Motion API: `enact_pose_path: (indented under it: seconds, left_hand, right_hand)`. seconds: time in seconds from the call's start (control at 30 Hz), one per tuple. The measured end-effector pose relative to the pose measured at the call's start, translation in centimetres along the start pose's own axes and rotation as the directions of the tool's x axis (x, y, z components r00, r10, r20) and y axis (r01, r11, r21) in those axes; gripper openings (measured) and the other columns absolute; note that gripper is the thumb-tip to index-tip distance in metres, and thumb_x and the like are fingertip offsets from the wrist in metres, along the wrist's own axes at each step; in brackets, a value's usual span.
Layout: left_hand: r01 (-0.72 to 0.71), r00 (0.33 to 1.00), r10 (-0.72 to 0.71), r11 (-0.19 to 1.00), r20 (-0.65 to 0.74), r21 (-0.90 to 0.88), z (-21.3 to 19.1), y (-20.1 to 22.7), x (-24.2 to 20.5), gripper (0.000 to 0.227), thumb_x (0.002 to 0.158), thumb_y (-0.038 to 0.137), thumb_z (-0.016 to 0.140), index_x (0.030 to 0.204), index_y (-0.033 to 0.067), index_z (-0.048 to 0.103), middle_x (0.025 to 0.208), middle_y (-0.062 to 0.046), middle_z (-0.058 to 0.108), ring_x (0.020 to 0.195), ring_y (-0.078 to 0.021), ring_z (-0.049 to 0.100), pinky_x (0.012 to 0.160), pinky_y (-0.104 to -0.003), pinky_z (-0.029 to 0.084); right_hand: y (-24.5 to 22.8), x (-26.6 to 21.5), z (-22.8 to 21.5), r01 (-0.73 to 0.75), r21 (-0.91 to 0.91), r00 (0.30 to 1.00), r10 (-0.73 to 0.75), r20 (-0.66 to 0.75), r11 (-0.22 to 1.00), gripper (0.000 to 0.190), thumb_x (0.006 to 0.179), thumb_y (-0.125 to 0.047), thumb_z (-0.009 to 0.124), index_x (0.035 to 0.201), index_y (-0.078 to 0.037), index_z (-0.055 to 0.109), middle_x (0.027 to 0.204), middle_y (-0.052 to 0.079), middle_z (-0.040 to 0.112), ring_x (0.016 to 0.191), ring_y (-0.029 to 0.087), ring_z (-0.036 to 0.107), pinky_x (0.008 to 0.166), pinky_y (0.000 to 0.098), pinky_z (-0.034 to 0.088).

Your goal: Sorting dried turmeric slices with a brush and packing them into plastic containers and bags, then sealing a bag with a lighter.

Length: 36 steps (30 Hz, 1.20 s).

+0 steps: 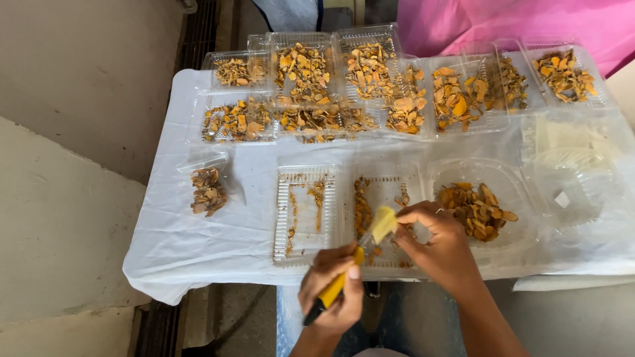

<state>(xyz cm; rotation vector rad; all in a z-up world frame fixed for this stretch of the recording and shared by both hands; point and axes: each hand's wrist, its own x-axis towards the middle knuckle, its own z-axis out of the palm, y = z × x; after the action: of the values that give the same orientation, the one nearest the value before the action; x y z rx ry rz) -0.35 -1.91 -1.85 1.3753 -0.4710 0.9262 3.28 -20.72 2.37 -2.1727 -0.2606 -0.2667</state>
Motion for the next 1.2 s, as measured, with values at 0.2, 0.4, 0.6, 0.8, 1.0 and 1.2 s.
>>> enact_pose_path:
  seconds: [0.2, 0.4, 0.6, 0.8, 1.0, 1.2]
  left_hand:
    - [-0.031, 0.999, 0.032, 0.989, -0.004, 0.146, -0.4, 1.2, 1.6, 0.008, 0.096, 0.003, 0.066, 0.101, -0.0032, 0.065, 0.105, -0.025, 0.074, 0.095, -0.0287, 0.079, 0.076, -0.027, 0.068]
    - [-0.153, 0.978, 0.196, 0.904, -0.067, 0.399, 2.0, -1.1, -0.3, 0.020, 0.106, 0.027, 0.062, 0.092, 0.0135, 0.064, 0.094, -0.006, 0.079, 0.067, -0.0038, 0.077, 0.047, -0.015, 0.062]
    - [-0.040, 0.999, 0.033, 0.961, 0.030, 0.272, -1.4, 1.1, 2.7, 0.011, 0.097, 0.006, 0.064, 0.099, -0.0044, 0.062, 0.104, -0.027, 0.073, 0.096, -0.0317, 0.079, 0.076, -0.029, 0.068]
    - [0.050, 0.999, -0.047, 0.966, -0.016, 0.255, -1.2, 1.0, 2.5, 0.014, 0.098, 0.009, 0.063, 0.103, -0.0043, 0.064, 0.105, -0.027, 0.073, 0.098, -0.0356, 0.077, 0.084, -0.037, 0.069]
    - [0.033, 0.999, -0.034, 0.960, -0.003, 0.279, -1.5, 1.3, 2.5, 0.013, 0.098, 0.008, 0.064, 0.102, -0.0043, 0.063, 0.104, -0.027, 0.073, 0.097, -0.0358, 0.078, 0.083, -0.037, 0.068]
    - [0.033, 0.999, -0.024, 0.957, -0.035, 0.289, -2.6, 0.5, 2.2, 0.013, 0.098, 0.009, 0.064, 0.101, -0.0038, 0.064, 0.102, -0.024, 0.073, 0.098, -0.0364, 0.078, 0.085, -0.040, 0.067]
  right_hand:
    - [-1.2, -0.1, -1.2, -0.387, 0.182, 0.918, 0.396, -0.015, 0.904, 0.010, 0.085, -0.016, 0.078, 0.090, -0.009, 0.083, 0.095, 0.002, 0.085, 0.092, 0.012, 0.077, 0.084, 0.0289, 0.059]
    - [2.1, -0.7, -1.0, -0.377, 0.482, 0.913, 0.405, 0.050, 0.791, 0.011, 0.086, -0.005, 0.077, 0.096, -0.002, 0.081, 0.087, 0.011, 0.082, 0.079, 0.019, 0.073, 0.072, 0.0310, 0.060]
    - [1.6, -2.5, -5.9, -0.404, -0.249, 0.884, 0.305, -0.355, 0.880, 0.013, 0.093, -0.021, 0.079, 0.102, -0.012, 0.079, 0.108, 0.005, 0.076, 0.087, 0.018, 0.070, 0.071, 0.0317, 0.056]
    - [2.8, -2.2, -6.4, -0.435, -0.449, 0.900, 0.357, -0.251, 0.781, 0.027, 0.091, -0.041, 0.073, 0.102, -0.017, 0.081, 0.113, 0.010, 0.075, 0.116, 0.034, 0.061, 0.084, 0.0511, 0.049]
    - [2.2, 2.4, 2.2, 0.357, -0.364, 0.929, -0.283, 0.240, 0.861, 0.026, 0.097, -0.011, 0.063, 0.120, -0.009, 0.074, 0.092, 0.008, 0.073, 0.089, 0.028, 0.067, 0.084, 0.0463, 0.054]
    - [4.1, 2.9, 4.9, 0.279, -0.487, 0.920, -0.084, 0.384, 0.828, 0.015, 0.098, -0.022, 0.061, 0.100, -0.015, 0.074, 0.112, 0.009, 0.070, 0.114, 0.035, 0.060, 0.100, 0.0513, 0.046]
